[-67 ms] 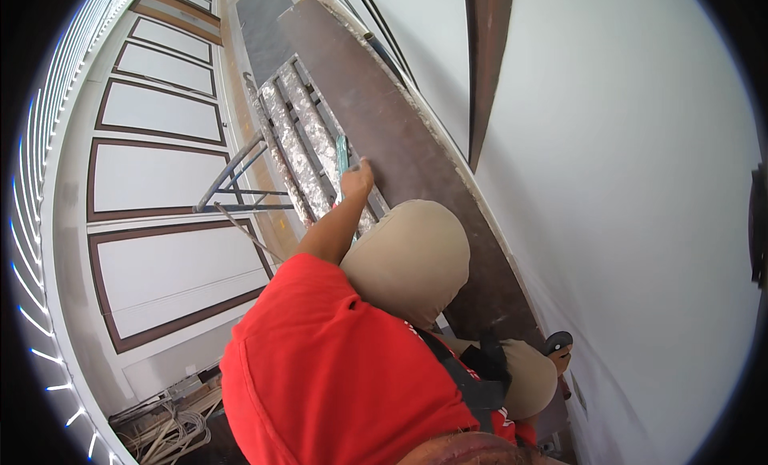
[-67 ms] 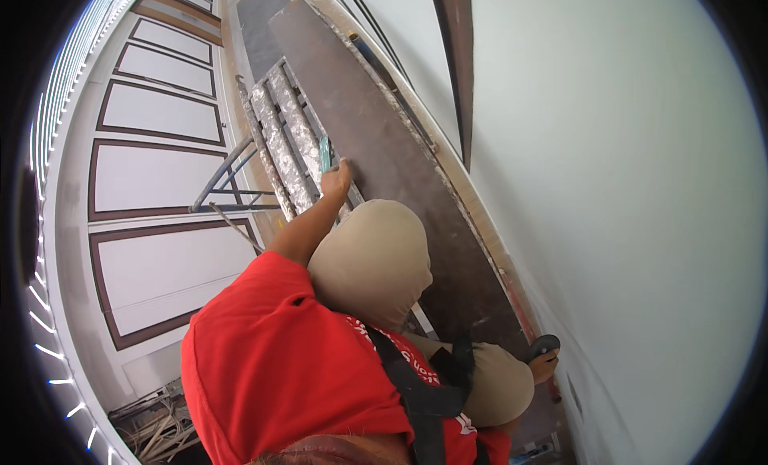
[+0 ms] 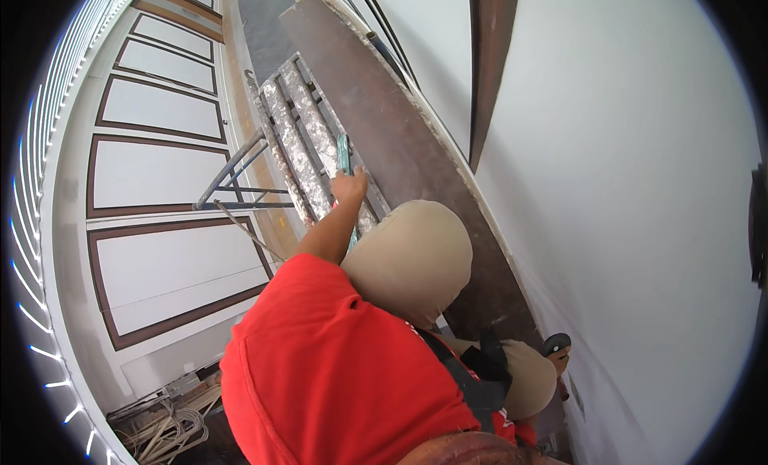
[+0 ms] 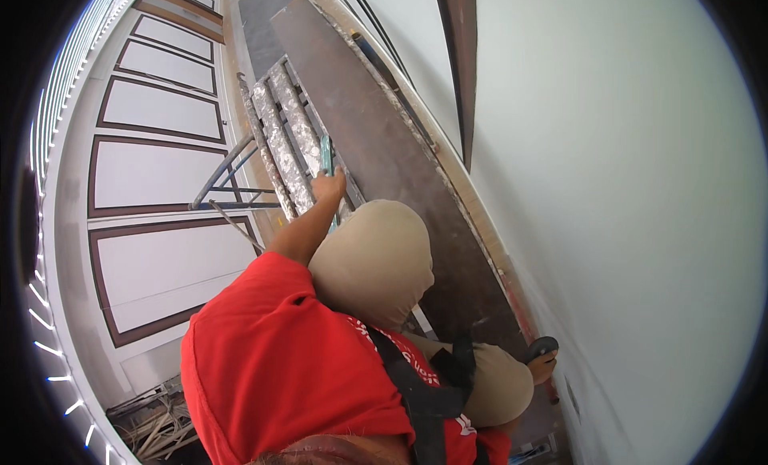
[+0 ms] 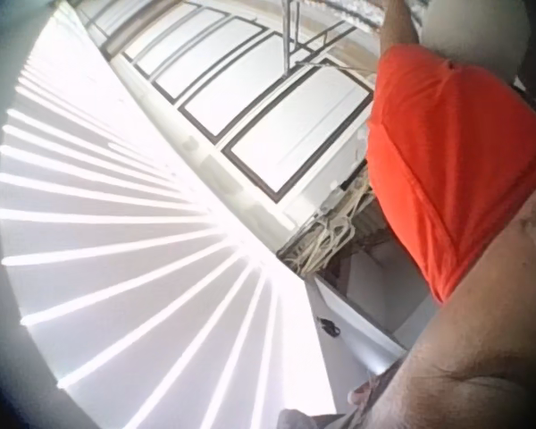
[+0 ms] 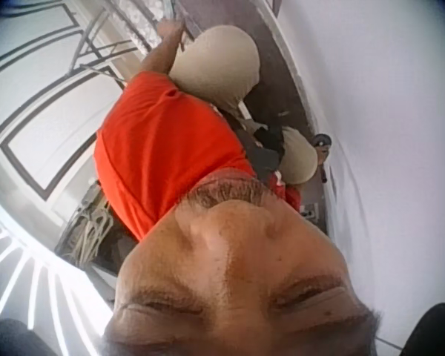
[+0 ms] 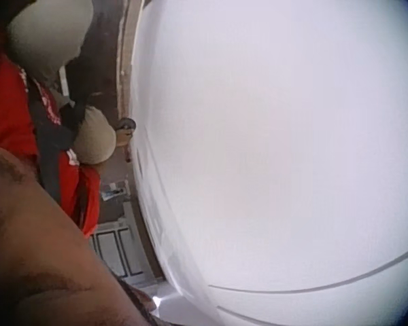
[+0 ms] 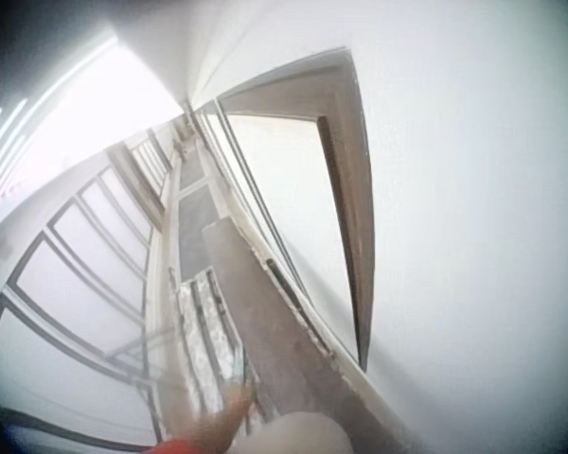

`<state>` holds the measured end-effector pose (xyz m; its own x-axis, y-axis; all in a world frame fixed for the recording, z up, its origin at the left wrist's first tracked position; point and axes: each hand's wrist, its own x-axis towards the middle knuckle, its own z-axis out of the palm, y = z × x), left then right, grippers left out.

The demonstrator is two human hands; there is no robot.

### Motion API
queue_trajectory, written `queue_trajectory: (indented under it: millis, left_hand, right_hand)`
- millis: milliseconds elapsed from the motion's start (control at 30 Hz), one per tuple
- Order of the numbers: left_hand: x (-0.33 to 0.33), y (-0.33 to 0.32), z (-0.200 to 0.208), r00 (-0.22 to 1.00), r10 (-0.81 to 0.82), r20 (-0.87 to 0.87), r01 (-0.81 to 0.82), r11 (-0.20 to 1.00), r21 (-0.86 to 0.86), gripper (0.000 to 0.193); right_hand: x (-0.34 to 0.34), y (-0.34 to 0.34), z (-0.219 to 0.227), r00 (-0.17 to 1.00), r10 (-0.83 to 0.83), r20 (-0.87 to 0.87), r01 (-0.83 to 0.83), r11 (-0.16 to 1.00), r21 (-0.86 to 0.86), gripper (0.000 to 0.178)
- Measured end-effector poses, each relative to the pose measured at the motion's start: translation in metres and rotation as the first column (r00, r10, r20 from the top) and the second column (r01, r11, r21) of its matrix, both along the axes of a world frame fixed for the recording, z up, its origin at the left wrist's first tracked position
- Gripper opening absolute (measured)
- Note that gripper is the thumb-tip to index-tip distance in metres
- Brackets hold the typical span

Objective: The person is installing a decorative trim piece on a ceiling. They first smooth the surface with a sanding block, then apply a strip of putty along the trim's edge using a utility knife. Finally, they use the knife to scrape and smooth the putty into a clean line.

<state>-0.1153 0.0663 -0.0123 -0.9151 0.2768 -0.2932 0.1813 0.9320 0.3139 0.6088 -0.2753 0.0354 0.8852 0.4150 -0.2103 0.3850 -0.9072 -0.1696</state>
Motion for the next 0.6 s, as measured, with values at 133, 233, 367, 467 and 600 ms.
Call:
queue_trajectory:
  millis: [133, 233, 367, 467, 600]
  left_hand:
    - [-0.010, -0.027, -0.001, 0.989, -0.120, -0.087, 0.100, 0.974, -0.206, 0.079]
    - [-0.037, -0.049, -0.011, 0.963, -0.270, -0.010, 0.265, 0.951, -0.159, 0.075]
    - [-0.049, -0.046, -0.014, 0.927, -0.368, 0.071, 0.374, 0.919, -0.121, 0.060]
    - [-0.056, -0.053, -0.020, 0.947, -0.317, -0.046, 0.313, 0.946, -0.080, 0.054]
    - [-0.073, -0.063, -0.018, 0.958, -0.279, -0.068, 0.285, 0.954, 0.091, 0.057]
  right_hand:
    - [0.000, 0.020, 0.000, 0.999, 0.043, -0.009, -0.043, 0.999, -0.025, 0.066]
    - [0.000, 0.035, 0.003, 0.996, 0.091, -0.024, -0.092, 0.995, -0.035, 0.067]
    - [-0.001, 0.049, 0.008, 0.991, 0.131, -0.024, -0.132, 0.990, -0.049, 0.067]
    - [-0.001, 0.056, 0.013, 0.986, 0.162, -0.037, -0.164, 0.985, -0.059, 0.067]
    - [-0.001, 0.062, 0.015, 0.982, 0.184, -0.047, -0.187, 0.980, -0.071, 0.067]
